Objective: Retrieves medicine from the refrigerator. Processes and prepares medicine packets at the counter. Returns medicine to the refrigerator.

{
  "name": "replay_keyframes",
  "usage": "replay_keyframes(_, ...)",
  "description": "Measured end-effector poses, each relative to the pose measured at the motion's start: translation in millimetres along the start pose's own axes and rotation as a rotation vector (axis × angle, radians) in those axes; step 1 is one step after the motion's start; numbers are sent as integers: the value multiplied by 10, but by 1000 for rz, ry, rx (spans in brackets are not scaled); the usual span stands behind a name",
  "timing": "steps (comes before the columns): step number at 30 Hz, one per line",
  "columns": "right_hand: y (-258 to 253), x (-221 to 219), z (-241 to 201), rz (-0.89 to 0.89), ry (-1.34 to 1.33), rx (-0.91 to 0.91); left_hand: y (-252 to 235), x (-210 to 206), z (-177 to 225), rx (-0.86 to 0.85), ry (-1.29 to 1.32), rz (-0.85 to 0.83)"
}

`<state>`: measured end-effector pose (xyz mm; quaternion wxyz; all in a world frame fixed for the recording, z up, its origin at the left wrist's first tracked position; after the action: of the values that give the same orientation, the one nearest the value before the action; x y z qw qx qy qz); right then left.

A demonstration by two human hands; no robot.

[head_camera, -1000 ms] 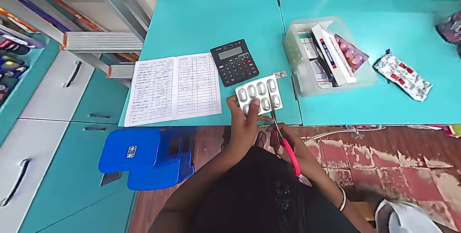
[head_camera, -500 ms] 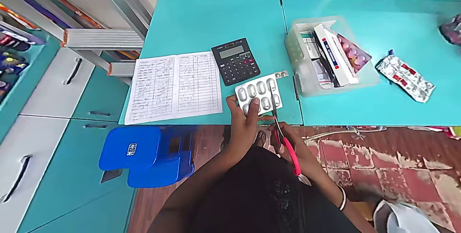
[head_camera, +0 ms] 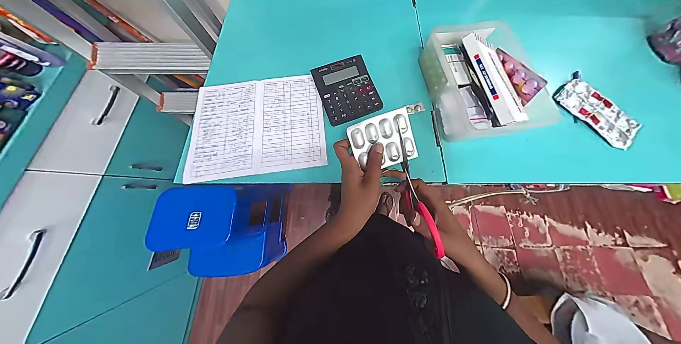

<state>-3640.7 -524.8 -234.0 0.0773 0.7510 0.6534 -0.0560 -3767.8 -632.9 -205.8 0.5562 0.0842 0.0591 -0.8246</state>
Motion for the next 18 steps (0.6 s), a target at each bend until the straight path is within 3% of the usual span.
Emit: replay_keyframes(18, 2, -17, -5, -4, 5, 24, 25, 3, 9, 24, 8, 12)
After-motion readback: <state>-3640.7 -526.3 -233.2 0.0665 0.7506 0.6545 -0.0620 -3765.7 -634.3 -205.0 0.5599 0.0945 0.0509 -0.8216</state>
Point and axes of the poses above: each hand's wrist, its own y-axis away from the middle knuckle, its own x-axis out of the back of the hand, z = x × y, the point moved 6 cm from there along -y, towards the middle knuckle, and after that the axes turned 9 degrees about -y, right-handed, at the moved point
